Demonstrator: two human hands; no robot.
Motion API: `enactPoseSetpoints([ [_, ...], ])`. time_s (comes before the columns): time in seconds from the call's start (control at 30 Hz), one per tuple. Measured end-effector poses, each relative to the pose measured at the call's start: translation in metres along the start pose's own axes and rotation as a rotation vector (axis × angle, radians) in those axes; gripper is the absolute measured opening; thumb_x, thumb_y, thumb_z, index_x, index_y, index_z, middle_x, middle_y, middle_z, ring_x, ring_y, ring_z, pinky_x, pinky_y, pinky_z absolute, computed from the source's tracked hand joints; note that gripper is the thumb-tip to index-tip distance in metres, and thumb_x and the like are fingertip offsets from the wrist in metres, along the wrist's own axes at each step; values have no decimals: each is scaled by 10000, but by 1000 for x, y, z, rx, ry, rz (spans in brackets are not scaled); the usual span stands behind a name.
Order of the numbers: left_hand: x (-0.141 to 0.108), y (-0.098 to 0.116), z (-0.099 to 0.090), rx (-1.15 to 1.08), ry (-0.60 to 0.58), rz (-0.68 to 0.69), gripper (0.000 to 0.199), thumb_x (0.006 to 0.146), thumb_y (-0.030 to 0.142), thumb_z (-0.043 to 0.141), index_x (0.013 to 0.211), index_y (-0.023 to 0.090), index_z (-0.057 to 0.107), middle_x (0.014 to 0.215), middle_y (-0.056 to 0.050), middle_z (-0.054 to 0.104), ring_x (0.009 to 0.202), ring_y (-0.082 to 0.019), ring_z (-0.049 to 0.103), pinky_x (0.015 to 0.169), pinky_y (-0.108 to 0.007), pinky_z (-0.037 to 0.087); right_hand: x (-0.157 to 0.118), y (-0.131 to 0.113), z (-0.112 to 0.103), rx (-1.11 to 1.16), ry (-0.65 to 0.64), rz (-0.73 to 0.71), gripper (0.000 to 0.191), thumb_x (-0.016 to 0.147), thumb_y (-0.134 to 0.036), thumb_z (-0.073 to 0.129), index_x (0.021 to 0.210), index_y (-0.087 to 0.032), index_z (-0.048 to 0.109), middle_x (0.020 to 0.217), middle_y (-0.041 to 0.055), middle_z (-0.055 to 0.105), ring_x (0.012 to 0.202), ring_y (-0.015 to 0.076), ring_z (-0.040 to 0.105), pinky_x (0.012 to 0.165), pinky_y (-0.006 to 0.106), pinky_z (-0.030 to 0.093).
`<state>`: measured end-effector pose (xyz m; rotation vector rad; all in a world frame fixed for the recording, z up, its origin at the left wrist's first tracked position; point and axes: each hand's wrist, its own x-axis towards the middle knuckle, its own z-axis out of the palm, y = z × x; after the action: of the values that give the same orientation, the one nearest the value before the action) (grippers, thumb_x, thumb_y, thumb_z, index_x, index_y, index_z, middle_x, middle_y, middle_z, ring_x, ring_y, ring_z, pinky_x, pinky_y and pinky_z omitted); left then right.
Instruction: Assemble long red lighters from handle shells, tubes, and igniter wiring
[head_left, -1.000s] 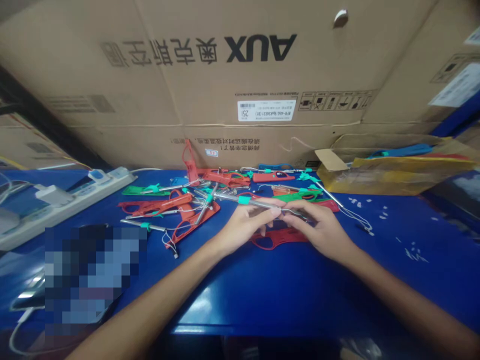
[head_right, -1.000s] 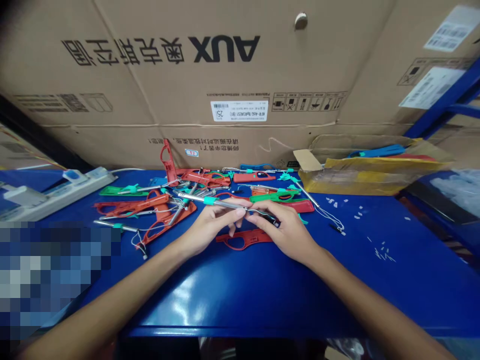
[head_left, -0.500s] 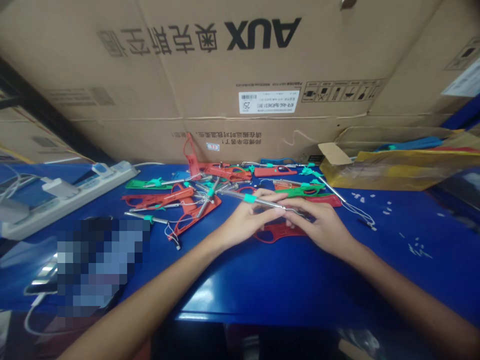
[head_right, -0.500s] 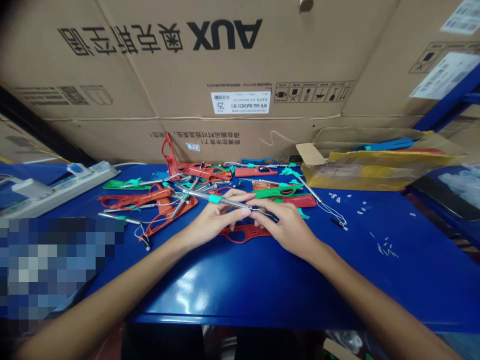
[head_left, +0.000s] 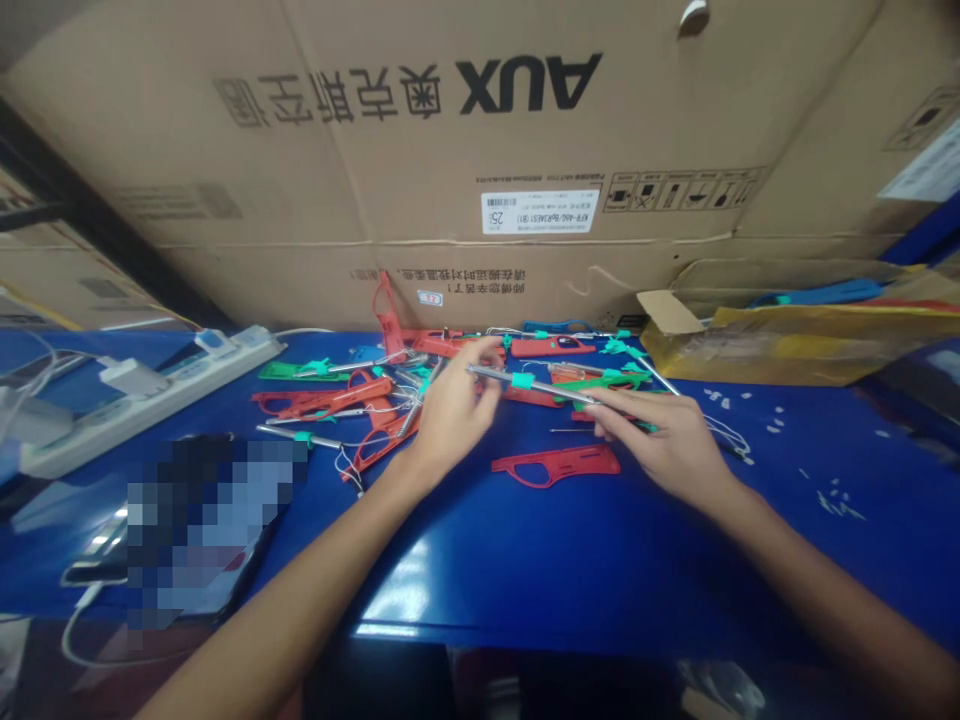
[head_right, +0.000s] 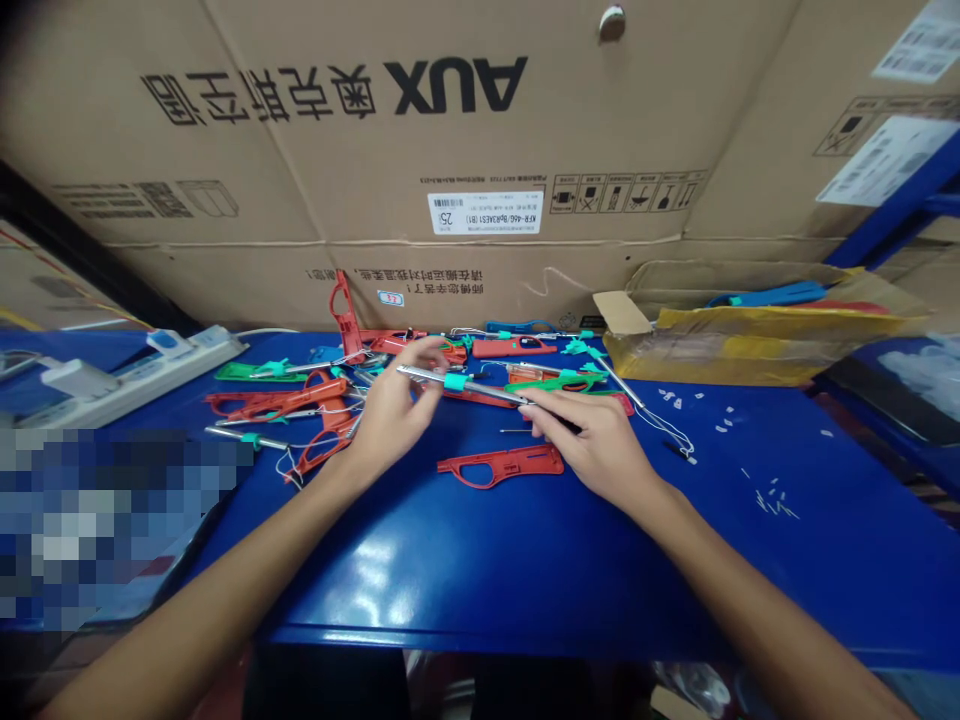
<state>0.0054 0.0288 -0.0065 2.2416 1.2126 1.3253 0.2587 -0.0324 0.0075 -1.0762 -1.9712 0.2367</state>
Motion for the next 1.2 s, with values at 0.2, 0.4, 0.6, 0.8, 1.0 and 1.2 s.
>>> enactPoseSetpoints([
  [0.2, 4, -10, -4, -23, 286, -55, 319, 1025, 101, 380, 1305, 217, 477, 1098, -67, 734, 1048, -192, 674, 944, -398, 500, -1, 0, 4, -43, -62, -35, 245, 973, -226, 626, 1150, -151, 777, 867, 38, 808, 697, 167, 737, 702, 290, 599],
  [0.4, 4, -15, -3, -38, 219, -25, 428, 983, 52, 381, 1366, 238, 421, 1111, -53, 711, 805, -150, 639, 798, -346, 503, -1, 8, 2, -83, -88, -38, 272, 997, -243, 575, 1157, -158, 778, 895, 54, 806, 737, 185, 742, 688, 313, 586],
  [0.6, 1, 2, -2, 0, 163, 168, 305, 1040, 145, 388, 1316, 195, 507, 1374, -124, 563, 1265, -221, 553, 1081, -416, 438, -2, 9, 4, -126, -110, 2, 278, 1009, -273, 552, 1143, -193, 782, 810, 35, 780, 713, 192, 724, 696, 337, 568],
  [0.8, -10, 24, 8, 117, -495, 341, 248, 1078, 339, 458, 1177, 172, 611, 1136, -74, 716, 1070, -222, 643, 988, -412, 482, -5, 2, 12, -86, -201, -7, 296, 1026, -303, 520, 1159, -218, 770, 976, 63, 805, 843, 227, 753, 747, 363, 583],
  [1.0, -8, 20, -1, 126, -511, 366, 344, 1070, 257, 469, 1402, 190, 531, 1277, -112, 689, 1118, -244, 669, 960, -428, 536, -2, -2, 11, -46, -217, 124, 371, 959, -400, 648, 1276, -211, 686, 1148, 88, 776, 989, 255, 747, 869, 408, 602],
  [1.2, -2, 21, -15, 165, -573, 427, 446, 1061, 130, 403, 1486, 240, 483, 1322, -88, 657, 1190, -212, 645, 997, -400, 547, 6, 8, -1, -85, -232, 71, 502, 916, -440, 696, 1367, -229, 629, 1391, 117, 660, 1282, 308, 611, 1071, 532, 503],
])
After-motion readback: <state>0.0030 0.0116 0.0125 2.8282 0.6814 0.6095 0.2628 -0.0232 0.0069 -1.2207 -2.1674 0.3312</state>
